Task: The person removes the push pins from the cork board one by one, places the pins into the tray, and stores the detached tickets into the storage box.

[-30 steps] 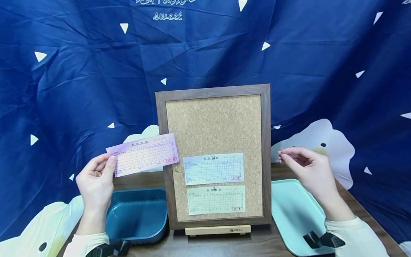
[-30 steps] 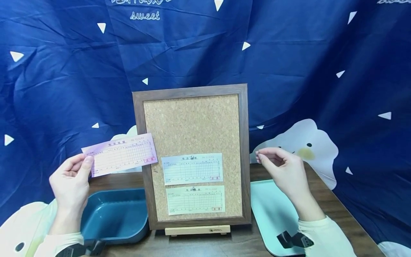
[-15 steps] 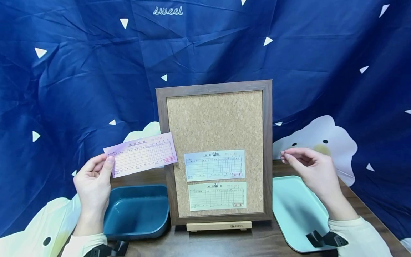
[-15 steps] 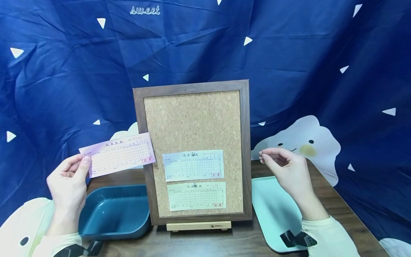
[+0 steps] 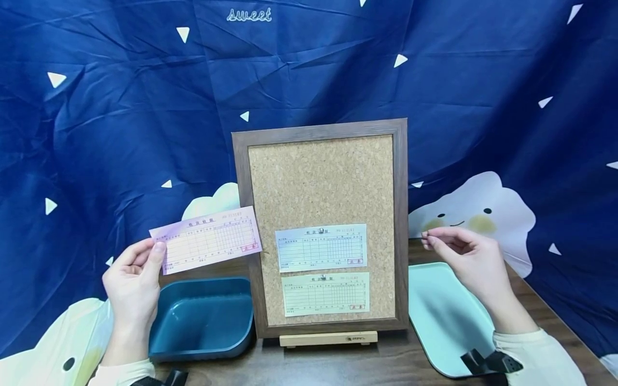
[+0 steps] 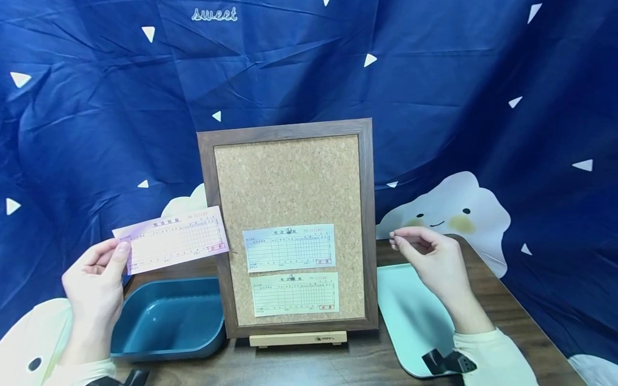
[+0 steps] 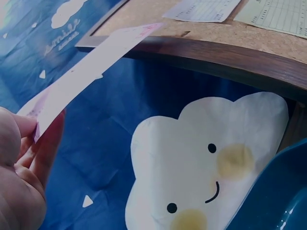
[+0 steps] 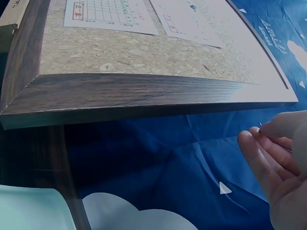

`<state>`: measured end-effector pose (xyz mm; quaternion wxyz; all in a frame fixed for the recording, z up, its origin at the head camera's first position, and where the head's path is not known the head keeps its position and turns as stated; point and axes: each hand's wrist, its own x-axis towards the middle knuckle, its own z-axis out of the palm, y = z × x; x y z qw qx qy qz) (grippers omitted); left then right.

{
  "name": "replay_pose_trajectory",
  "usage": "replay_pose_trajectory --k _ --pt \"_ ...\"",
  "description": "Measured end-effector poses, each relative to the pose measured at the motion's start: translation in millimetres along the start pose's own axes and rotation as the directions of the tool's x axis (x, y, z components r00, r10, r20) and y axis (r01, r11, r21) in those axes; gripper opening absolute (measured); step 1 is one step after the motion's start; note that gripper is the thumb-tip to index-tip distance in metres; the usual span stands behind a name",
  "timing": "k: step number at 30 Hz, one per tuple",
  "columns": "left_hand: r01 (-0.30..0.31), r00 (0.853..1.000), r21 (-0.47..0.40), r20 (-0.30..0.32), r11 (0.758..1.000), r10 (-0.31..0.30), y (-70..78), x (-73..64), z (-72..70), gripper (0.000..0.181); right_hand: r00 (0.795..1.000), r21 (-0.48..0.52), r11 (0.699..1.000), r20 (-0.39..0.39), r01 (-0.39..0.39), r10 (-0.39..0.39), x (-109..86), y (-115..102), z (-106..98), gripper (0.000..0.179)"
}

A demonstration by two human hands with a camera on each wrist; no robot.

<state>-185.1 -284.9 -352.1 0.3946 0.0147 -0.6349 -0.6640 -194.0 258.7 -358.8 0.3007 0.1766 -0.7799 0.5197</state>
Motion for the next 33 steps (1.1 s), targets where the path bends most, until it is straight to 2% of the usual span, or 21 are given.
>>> replay_pose_trajectory --k 6,18,26,33 --pt "0.040 0.999 -0.010 0.002 0.999 -0.040 -2.7 -2.3 -4.3 0.014 1.000 -0.044 0.999 0.000 -0.027 0.027 -2.9 0 1 0.014" --pt "0.076 0.997 -0.007 0.008 0.997 -0.076 -3.0 -5.1 -10.6 0.014 0.999 -0.094 0.994 0.000 -0.053 0.053 -9.2 3 -1 0.014" --pt "0.091 0.996 -0.081 0.017 0.993 -0.089 -6.3 -6.3 -13.1 0.014 0.998 -0.101 0.993 0.006 -0.069 0.070 -17.3 11 -7 0.014" --pt "0.103 0.995 -0.095 0.012 0.990 -0.103 -10.0 -7.4 -20.6 0.015 0.996 -0.138 0.987 0.006 -0.086 0.088 -24.8 19 -10 0.015"
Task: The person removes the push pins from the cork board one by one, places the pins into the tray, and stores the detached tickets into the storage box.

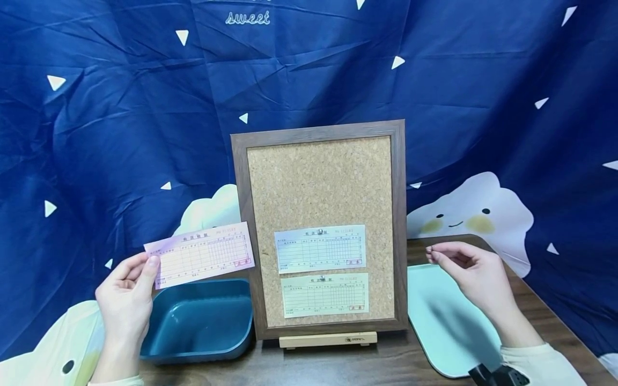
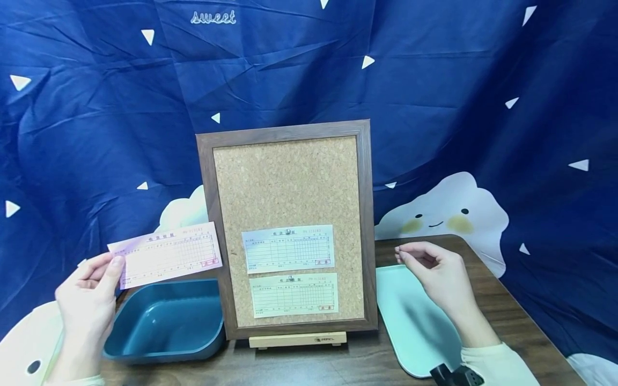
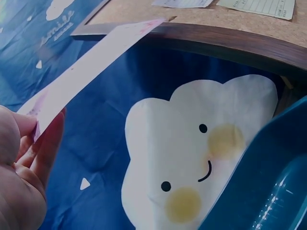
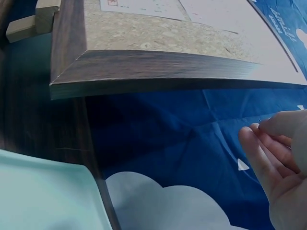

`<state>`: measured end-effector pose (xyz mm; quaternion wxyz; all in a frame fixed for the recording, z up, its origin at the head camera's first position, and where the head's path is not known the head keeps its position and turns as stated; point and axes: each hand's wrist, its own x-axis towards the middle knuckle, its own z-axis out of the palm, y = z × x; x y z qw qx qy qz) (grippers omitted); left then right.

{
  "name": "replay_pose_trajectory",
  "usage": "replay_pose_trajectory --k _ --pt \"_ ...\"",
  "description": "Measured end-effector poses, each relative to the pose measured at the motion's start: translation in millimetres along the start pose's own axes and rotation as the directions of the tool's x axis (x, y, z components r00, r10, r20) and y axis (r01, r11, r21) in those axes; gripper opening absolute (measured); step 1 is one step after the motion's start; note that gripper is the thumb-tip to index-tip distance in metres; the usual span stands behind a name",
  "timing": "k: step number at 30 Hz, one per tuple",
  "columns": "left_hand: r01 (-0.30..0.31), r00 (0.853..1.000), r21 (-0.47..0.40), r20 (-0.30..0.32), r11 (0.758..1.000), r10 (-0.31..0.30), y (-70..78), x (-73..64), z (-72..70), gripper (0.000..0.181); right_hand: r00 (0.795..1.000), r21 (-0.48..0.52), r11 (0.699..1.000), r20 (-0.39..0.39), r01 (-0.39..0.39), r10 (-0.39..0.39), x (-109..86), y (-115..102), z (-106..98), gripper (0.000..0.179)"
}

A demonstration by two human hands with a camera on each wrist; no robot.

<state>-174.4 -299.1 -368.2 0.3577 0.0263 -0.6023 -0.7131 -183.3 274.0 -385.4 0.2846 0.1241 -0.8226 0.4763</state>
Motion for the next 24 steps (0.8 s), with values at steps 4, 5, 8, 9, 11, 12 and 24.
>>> replay_pose_trajectory --k 4,5,8,9,11,12,24 --pt "0.001 1.000 0.016 -0.002 1.000 -0.001 -1.9 -0.8 -3.3 0.016 1.000 0.009 1.000 0.003 -0.007 0.007 -3.2 3 -1 0.016" --pt "0.001 1.000 0.020 -0.004 1.000 -0.001 -2.3 -1.0 -3.8 0.016 1.000 0.012 1.000 0.004 -0.008 0.008 -3.8 3 -1 0.016" --pt "-0.004 1.000 0.033 -0.008 0.999 0.004 -3.6 -1.6 -5.1 0.017 1.000 0.012 1.000 0.008 -0.005 0.005 -5.3 5 -1 0.016" --pt "-0.008 1.000 0.040 -0.007 0.999 0.008 -4.1 -1.9 -5.5 0.018 1.000 0.009 1.000 0.008 -0.003 0.003 -5.7 5 -1 0.016" --pt "-0.018 1.000 0.049 -0.008 0.999 0.018 -5.1 -2.1 -6.1 0.019 1.000 0.004 1.000 0.008 -0.001 0.001 -6.7 6 -2 0.015" --pt "-0.022 1.000 0.050 -0.008 0.999 0.022 -5.6 -2.4 -6.5 0.019 1.000 0.004 1.000 0.009 -0.002 0.001 -7.3 7 -2 0.015" --pt "-0.026 0.999 0.066 -0.027 0.997 0.027 -10.4 -3.7 -11.2 0.020 0.999 -0.030 0.999 0.021 -0.025 0.026 -20.0 20 -5 0.016"
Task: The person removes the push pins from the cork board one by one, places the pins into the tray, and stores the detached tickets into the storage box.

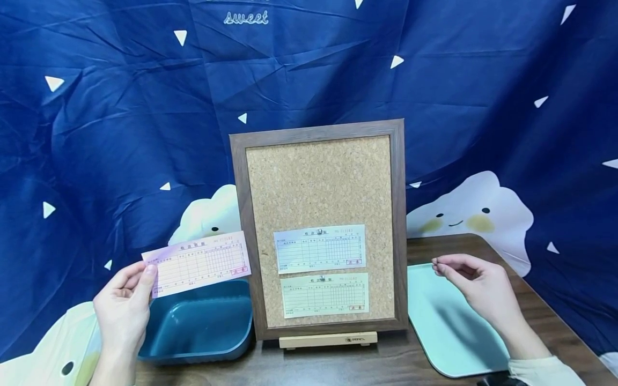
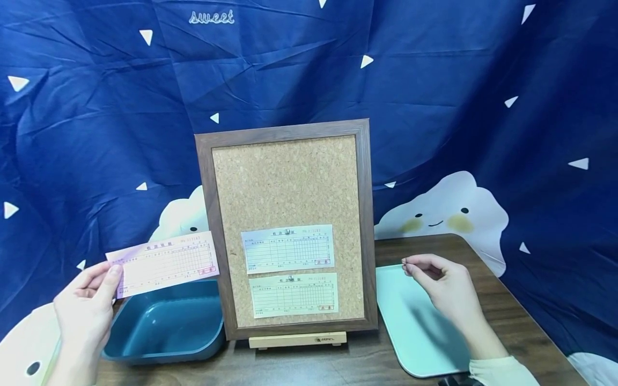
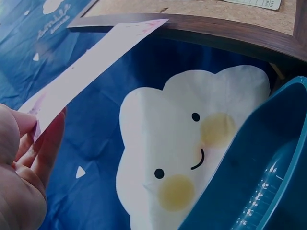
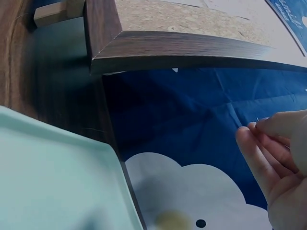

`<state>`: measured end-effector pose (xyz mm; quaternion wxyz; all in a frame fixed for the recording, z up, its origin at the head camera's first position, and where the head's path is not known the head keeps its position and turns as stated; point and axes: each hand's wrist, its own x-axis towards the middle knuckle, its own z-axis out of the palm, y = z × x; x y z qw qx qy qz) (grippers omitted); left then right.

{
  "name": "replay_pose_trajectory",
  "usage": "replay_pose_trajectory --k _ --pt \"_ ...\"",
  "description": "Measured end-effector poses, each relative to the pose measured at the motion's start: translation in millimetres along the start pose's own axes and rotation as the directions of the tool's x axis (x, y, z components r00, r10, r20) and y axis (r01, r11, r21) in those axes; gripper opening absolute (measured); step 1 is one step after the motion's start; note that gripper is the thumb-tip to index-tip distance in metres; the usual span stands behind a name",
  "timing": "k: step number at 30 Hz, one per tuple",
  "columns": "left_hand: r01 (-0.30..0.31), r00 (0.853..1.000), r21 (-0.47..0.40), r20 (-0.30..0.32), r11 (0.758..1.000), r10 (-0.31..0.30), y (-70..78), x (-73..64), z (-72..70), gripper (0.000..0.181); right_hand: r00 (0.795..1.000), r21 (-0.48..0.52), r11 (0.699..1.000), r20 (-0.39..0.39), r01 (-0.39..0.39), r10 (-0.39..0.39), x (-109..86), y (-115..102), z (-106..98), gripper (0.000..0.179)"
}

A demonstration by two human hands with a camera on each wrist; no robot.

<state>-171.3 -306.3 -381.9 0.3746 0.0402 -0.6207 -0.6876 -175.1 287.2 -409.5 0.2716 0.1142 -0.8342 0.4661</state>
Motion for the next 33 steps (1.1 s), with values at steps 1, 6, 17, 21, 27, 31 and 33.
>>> replay_pose_trajectory --k 1,6,17,21,27,31,33 --pt "-0.001 1.000 0.000 0.000 1.000 0.001 -0.5 -0.2 -0.2 0.020 1.000 -0.002 1.000 0.002 -0.003 0.003 -0.8 1 0 0.016" --pt "-0.007 1.000 0.008 0.002 1.000 0.007 -3.1 -1.5 -2.2 0.019 1.000 -0.019 1.000 0.004 -0.012 0.012 -5.6 6 1 0.016" --pt "0.013 1.000 0.065 -0.026 0.998 -0.011 -9.7 -4.8 -11.6 0.024 0.999 0.007 0.999 0.015 -0.045 0.045 -14.6 13 1 0.016" --pt "0.034 0.999 0.073 -0.036 0.997 -0.032 -12.5 -5.2 -15.1 0.023 0.998 0.003 0.998 0.019 -0.062 0.062 -16.1 14 1 0.014" --pt "0.058 0.998 0.110 -0.046 0.992 -0.054 -18.2 -6.0 -20.9 0.022 0.998 0.029 0.998 0.025 -0.056 0.055 -19.1 17 2 0.013" --pt "0.081 0.996 0.154 -0.051 0.985 -0.074 -21.8 -6.2 -23.1 0.018 0.998 0.037 0.998 0.030 -0.059 0.058 -22.0 19 3 0.013" --pt "0.092 0.995 0.175 -0.054 0.980 -0.084 -23.4 -6.9 -24.1 0.016 0.997 0.034 0.997 0.035 -0.070 0.069 -23.4 21 3 0.013"
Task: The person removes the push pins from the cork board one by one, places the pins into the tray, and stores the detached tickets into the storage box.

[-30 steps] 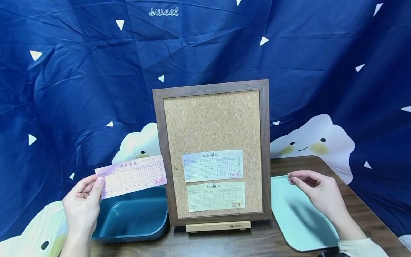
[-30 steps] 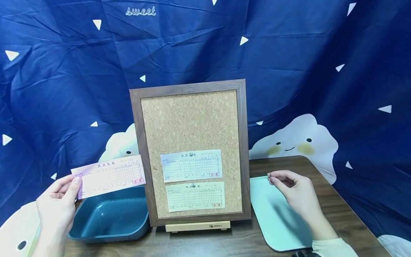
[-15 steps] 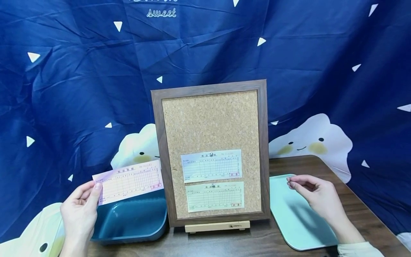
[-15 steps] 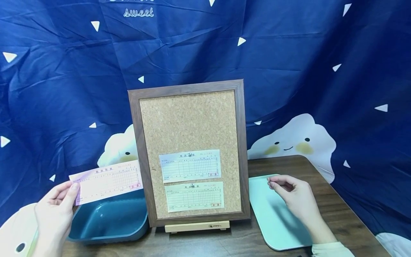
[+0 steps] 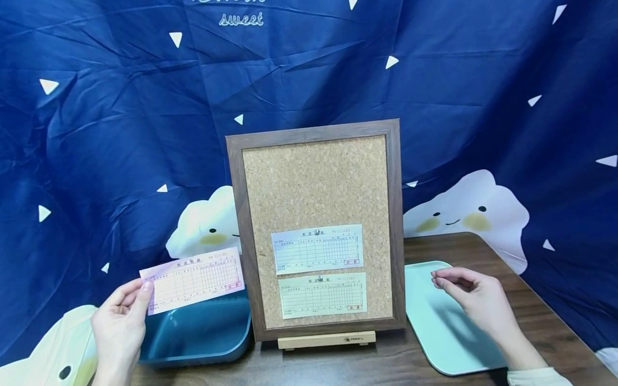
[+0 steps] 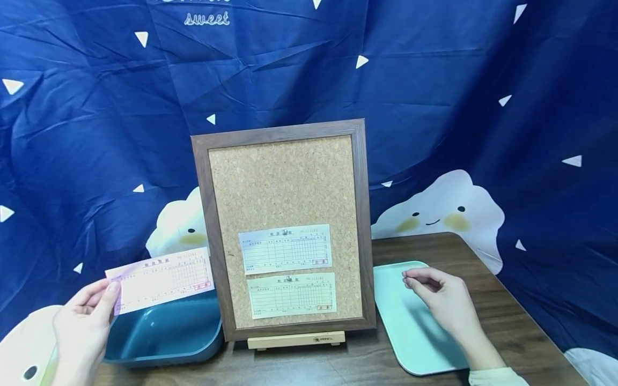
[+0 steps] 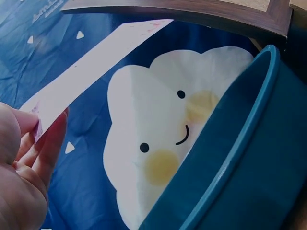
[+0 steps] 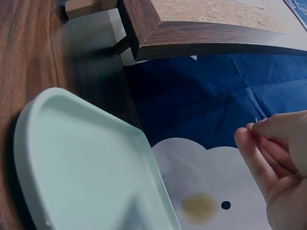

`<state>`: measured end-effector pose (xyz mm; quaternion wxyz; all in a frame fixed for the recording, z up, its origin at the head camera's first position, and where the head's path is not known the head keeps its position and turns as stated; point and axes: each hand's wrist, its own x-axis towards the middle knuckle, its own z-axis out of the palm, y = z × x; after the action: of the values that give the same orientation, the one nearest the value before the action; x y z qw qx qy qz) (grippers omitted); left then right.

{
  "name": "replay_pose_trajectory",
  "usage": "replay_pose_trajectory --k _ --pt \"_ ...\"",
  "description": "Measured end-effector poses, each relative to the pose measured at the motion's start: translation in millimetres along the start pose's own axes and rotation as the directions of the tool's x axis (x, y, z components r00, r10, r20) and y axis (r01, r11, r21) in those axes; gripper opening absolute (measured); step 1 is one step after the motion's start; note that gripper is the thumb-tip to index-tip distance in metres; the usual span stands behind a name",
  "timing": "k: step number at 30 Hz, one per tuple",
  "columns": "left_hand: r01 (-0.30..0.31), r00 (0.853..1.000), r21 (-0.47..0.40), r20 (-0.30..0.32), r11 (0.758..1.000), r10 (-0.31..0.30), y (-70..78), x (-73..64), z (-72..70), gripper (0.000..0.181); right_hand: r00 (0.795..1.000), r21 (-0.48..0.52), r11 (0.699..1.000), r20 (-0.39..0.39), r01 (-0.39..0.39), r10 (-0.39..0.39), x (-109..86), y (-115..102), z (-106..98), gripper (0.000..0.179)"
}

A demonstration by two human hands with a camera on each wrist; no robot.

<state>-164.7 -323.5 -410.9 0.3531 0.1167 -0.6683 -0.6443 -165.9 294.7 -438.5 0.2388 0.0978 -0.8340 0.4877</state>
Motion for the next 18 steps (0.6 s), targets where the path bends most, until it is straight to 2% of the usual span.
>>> replay_pose_trajectory --k 7,10,15,18 --pt "-0.001 1.000 0.098 0.020 0.995 -0.001 -5.3 -1.7 -1.9 0.014 1.000 -0.025 0.999 0.012 -0.027 0.028 -3.7 6 -1 0.014" --pt "0.020 0.999 0.146 0.036 0.989 -0.026 -7.1 -2.4 -4.1 0.014 0.999 -0.039 0.998 0.019 -0.040 0.041 -5.0 9 0 0.014" --pt "0.030 0.998 0.277 0.049 0.960 -0.045 -10.3 -3.9 -8.5 0.009 0.999 -0.076 0.996 0.018 -0.037 0.038 -7.4 13 1 0.013" --pt "0.027 0.997 0.355 0.054 0.934 -0.050 -12.5 -5.6 -10.4 0.020 0.999 -0.100 0.994 0.016 -0.038 0.040 -9.2 16 1 0.012"
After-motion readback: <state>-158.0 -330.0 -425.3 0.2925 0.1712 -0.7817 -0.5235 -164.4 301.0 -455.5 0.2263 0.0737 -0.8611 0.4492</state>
